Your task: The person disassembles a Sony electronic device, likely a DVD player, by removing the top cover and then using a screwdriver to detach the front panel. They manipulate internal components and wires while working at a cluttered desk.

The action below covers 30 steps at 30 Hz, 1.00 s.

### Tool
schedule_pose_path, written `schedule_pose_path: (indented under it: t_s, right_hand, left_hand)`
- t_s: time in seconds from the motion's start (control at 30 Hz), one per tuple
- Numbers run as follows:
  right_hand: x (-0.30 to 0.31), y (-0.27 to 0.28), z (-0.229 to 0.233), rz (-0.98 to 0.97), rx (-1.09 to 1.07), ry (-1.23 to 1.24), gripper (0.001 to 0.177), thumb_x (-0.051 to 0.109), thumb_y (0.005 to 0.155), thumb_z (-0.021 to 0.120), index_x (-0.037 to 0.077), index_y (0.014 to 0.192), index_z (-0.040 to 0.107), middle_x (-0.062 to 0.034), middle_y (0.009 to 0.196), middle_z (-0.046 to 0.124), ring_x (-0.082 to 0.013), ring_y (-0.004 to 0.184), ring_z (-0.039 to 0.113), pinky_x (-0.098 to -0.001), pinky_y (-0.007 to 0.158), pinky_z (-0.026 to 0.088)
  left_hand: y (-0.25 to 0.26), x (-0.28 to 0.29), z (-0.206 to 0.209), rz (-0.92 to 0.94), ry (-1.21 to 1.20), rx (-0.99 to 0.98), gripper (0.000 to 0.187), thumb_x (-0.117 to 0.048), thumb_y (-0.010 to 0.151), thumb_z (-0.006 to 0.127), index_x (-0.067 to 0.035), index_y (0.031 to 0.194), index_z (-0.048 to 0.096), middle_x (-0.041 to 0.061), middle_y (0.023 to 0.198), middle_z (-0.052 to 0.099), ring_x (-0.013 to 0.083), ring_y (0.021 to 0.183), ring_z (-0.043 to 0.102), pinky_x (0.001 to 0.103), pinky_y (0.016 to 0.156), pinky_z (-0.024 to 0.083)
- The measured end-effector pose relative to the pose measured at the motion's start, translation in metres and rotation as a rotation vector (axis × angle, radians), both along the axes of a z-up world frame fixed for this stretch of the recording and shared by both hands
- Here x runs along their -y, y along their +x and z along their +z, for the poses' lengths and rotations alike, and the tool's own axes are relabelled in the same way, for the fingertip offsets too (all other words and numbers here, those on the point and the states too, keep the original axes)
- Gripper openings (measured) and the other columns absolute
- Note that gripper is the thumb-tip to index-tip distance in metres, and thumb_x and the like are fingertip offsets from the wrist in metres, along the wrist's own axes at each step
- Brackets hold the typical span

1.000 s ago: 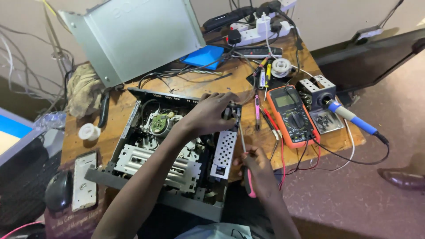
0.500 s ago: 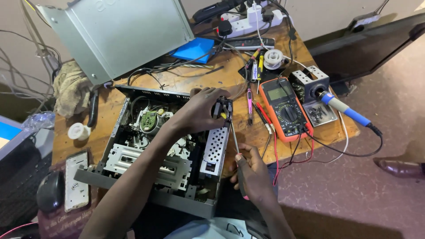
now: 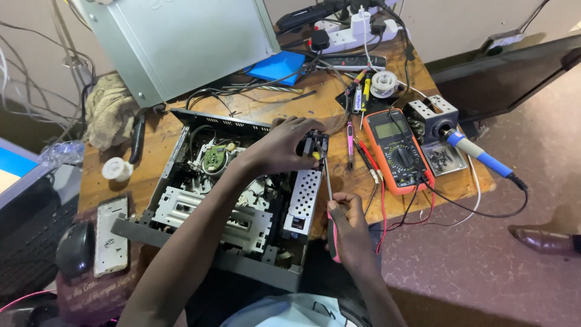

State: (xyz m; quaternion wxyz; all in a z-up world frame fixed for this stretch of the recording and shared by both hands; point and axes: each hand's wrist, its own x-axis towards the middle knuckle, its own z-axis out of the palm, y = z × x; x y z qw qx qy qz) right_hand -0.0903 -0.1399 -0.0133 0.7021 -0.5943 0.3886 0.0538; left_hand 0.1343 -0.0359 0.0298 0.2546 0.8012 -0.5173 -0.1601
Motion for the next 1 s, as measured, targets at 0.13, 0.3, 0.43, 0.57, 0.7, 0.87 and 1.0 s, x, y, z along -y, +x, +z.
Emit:
schedule_pose_path:
  t_s: [0.13,0.3,0.43,0.57,0.7,0.87,1.0]
  right_hand:
    - [0.007,0.007,-0.077,-0.087,0.314,0.019,0.033,0.026,0.106,0.059,0.009,0.134,0.054,-0.0149,0.103,0.065,-0.0285,0.08,0.069,-0.0372,0.056,0.058]
    - [-0.014,0.003,-0.059,-0.162,0.473,0.075,0.03,0.019,0.109,0.059,0.004,0.133,0.051,-0.0186,0.083,0.068,-0.0339,0.051,0.073,-0.0377,0.035,0.058]
    - [-0.015,0.006,-0.075,-0.2,0.52,0.078,0.029,0.02,0.109,0.061,0.006,0.131,0.05,-0.0194,0.079,0.068,-0.0349,0.049,0.072,-0.0381,0.033,0.055]
    - [-0.014,0.006,-0.071,-0.198,0.504,0.075,0.03,0.02,0.108,0.061,0.007,0.132,0.05,-0.0193,0.076,0.067,-0.0357,0.047,0.071,-0.0383,0.032,0.054]
    - [-0.013,0.006,-0.073,-0.212,0.503,0.115,0.03,0.02,0.108,0.061,0.008,0.133,0.049,-0.021,0.076,0.067,-0.0383,0.048,0.071,-0.0398,0.031,0.053]
    - [-0.011,0.006,-0.079,-0.157,0.482,0.105,0.033,0.023,0.109,0.06,0.007,0.136,0.051,-0.023,0.078,0.069,-0.0416,0.054,0.075,-0.0417,0.033,0.056]
    - [-0.013,0.006,-0.07,-0.161,0.471,0.103,0.035,0.023,0.108,0.061,0.005,0.136,0.051,-0.0245,0.078,0.069,-0.0423,0.054,0.074,-0.0432,0.033,0.055]
  left_hand:
    - [0.0,-0.006,0.0,0.012,-0.005,-0.049,0.076,-0.04,0.083,0.079,-0.013,0.15,0.056,0.017,0.137,0.068,0.0347,0.13,0.059,0.051,0.116,0.027]
    - [0.001,-0.008,-0.002,0.026,-0.035,-0.084,0.075,-0.036,0.084,0.084,-0.013,0.151,0.058,0.017,0.128,0.07,0.0368,0.125,0.062,0.057,0.122,0.024]
    - [0.004,-0.006,-0.012,0.028,-0.038,-0.084,0.077,-0.034,0.083,0.083,-0.013,0.152,0.056,0.017,0.13,0.07,0.0353,0.126,0.062,0.055,0.122,0.022]
    - [0.007,-0.005,-0.024,0.034,-0.038,-0.083,0.075,-0.028,0.083,0.081,-0.013,0.153,0.056,0.016,0.13,0.07,0.0346,0.125,0.061,0.056,0.121,0.022]
    - [0.004,-0.004,-0.022,0.041,-0.031,-0.08,0.075,-0.027,0.083,0.081,-0.011,0.152,0.056,0.017,0.128,0.07,0.034,0.123,0.061,0.055,0.121,0.022]
    - [0.0,-0.004,-0.013,0.051,-0.05,-0.08,0.073,-0.023,0.082,0.08,-0.01,0.15,0.057,0.017,0.127,0.071,0.0342,0.121,0.062,0.056,0.12,0.022]
    - [0.003,-0.003,-0.015,0.053,-0.057,-0.076,0.073,-0.025,0.082,0.081,-0.011,0.149,0.058,0.015,0.127,0.071,0.0319,0.121,0.062,0.054,0.12,0.021]
